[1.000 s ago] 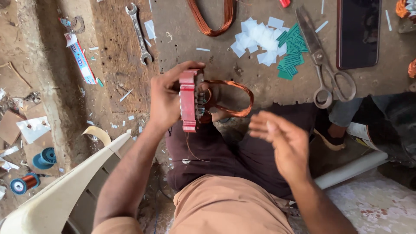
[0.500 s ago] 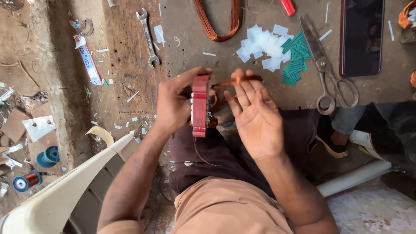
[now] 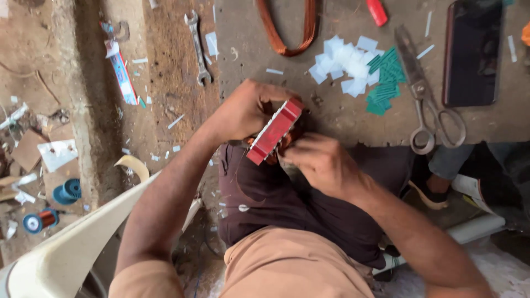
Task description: Repairing and winding copper wire into an electromechanical motor component.
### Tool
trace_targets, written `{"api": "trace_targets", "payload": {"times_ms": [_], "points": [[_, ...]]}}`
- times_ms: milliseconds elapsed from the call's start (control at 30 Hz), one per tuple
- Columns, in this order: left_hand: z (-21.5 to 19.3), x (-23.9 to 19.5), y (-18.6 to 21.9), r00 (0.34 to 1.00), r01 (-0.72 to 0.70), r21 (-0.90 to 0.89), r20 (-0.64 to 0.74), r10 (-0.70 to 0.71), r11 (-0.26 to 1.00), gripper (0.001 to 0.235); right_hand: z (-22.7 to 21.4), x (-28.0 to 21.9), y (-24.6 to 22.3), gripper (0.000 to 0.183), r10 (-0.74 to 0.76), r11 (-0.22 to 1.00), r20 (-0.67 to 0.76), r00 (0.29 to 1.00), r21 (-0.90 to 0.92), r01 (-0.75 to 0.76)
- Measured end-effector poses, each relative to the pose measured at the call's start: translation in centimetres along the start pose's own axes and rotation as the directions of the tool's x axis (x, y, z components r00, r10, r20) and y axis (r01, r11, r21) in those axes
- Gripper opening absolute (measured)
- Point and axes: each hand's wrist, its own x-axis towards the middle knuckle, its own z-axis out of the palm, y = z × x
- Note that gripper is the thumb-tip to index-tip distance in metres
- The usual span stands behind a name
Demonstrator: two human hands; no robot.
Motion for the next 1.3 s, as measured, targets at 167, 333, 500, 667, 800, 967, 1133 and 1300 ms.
{"api": "trace_targets", "payload": {"times_ms": [167,333,500,667,800,967,1133,1300], "points": [[0.4,0.5,0.8,0.967,0.226,-0.038,-0.114,-0.229,0.973,0.04,0.6,0.0,-0.9,0.013,0.244,0.962,-0.277,0.929,0.187,-0.197],[0.1,0.2,1.5,0.97,0.2,-0.117,-0.115,-0.213,0.973,0.042,0.3,1.0,-1.5,0.018,0.143,0.989,-0.41,0.901,0.023,-0.146],[-0.3,-1.9,2.0,0.957,0.211,-0.161,-0.165,-0.237,0.964,0.05,0.7,0.9,-1.3,0.014,0.202,0.977,-0.331,0.922,0.004,-0.213],[-0.2,-3.1,2.1,0.787,0.557,-0.304,-0.103,-0.608,0.773,0.019,0.0,0.3,-0.9,0.013,0.271,0.963,-0.277,0.922,0.086,-0.257],[0.4,-3.8,0.8,0.78,0.547,-0.358,-0.108,-0.616,0.757,0.018,-0.2,0.4,-1.0,0.015,0.255,0.967,-0.245,0.935,0.042,-0.252],[-0.1,-3.7,1.2,0.828,0.501,-0.3,-0.106,-0.55,0.812,0.011,0.0,0.4,-0.9,0.014,0.288,0.956,-0.269,0.919,0.141,-0.258],[-1.0,-2.9,0.8,0.927,0.371,-0.15,0.007,-0.374,0.917,0.016,0.7,1.1,-1.5,0.016,0.348,0.937,-0.296,0.89,0.132,-0.322],[-1.1,-1.4,0.5,0.879,0.455,-0.008,0.165,-0.448,0.89,0.016,1.1,1.2,-1.5,0.014,0.325,0.945,-0.282,0.903,0.073,-0.318]]}}
